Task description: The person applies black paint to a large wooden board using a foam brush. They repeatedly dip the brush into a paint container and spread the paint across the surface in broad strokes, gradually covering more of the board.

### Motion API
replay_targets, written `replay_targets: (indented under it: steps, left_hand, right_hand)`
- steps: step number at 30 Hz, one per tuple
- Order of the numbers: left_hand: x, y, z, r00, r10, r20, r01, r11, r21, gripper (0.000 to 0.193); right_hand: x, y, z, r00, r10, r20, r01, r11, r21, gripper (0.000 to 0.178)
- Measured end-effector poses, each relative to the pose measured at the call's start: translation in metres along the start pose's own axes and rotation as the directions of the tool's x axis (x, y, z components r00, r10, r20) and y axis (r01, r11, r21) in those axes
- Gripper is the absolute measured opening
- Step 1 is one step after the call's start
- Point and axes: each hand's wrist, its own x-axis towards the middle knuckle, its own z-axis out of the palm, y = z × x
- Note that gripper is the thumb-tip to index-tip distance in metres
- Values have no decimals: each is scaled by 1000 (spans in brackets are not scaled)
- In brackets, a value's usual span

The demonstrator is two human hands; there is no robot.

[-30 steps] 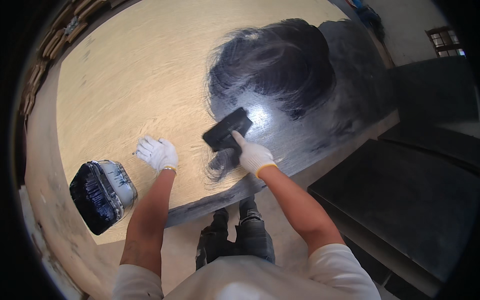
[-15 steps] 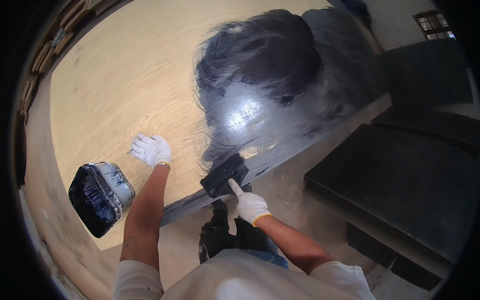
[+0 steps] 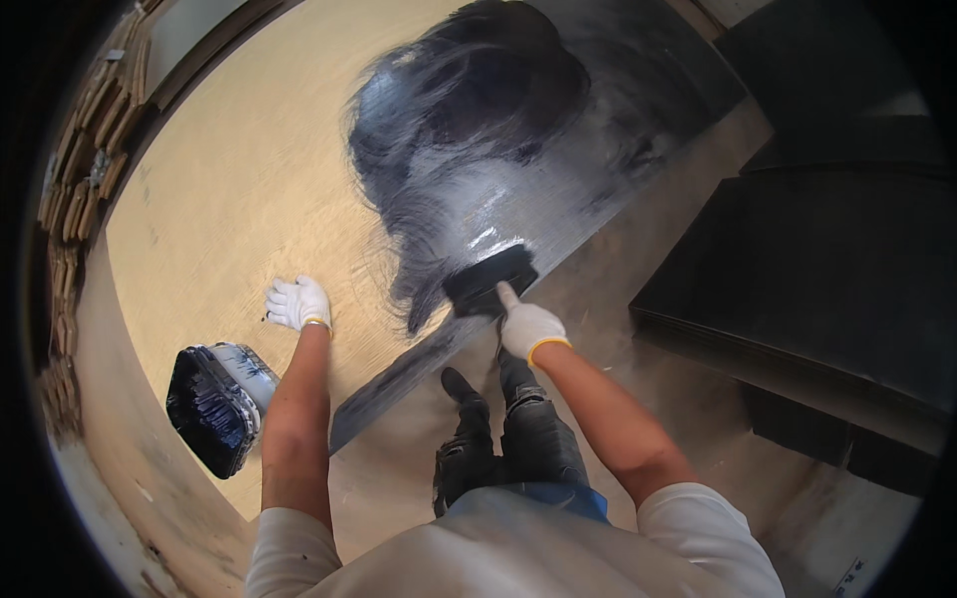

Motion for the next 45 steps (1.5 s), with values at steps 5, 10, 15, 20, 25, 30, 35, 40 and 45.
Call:
replay_targets:
  steps: [5, 10, 15, 20, 25, 30, 35, 40, 45]
  left_hand:
    - [44, -55, -31, 952, 16, 305, 112, 911, -397, 71]
    - [-76, -46, -144, 951, 275, 141, -130, 770, -624, 56]
    - [-183, -93, -197, 877, 390, 282, -8, 599, -801, 51]
    - [-237, -187, -197, 901, 395, 180, -195, 738, -646, 37]
    - [-286, -237, -197, 925, 156, 348, 49, 856, -515, 36]
    - [-318, -241, -191, 933, -5, 359, 141, 925, -354, 35]
    - [-349, -180, -167, 883, -72, 464, 211, 944, -254, 34]
    - [-387, -120, -180, 888, -18, 459, 204, 911, -358, 37]
    - [-449, -91, -187, 699, -312, 643, 481, 871, -100, 42]
  right_hand:
    - [2, -1, 14, 985, -163, 60, 169, 981, -95, 81]
    - [21, -4, 50, 991, -130, -6, 130, 991, -11, 69]
    - [-30, -52, 68, 958, -211, 194, 238, 963, -125, 62]
    - [104, 40, -33, 990, -134, -51, 132, 990, -45, 81]
    - [104, -23, -40, 963, -262, 67, 270, 929, -254, 85]
    - [162, 17, -102, 982, -190, 18, 190, 972, -141, 79]
    - [69, -25, 10, 871, -416, 259, 485, 811, -328, 79]
    - [70, 18, -55, 852, -406, 331, 511, 780, -360, 80]
    - [77, 64, -53, 859, -394, 328, 496, 797, -344, 86]
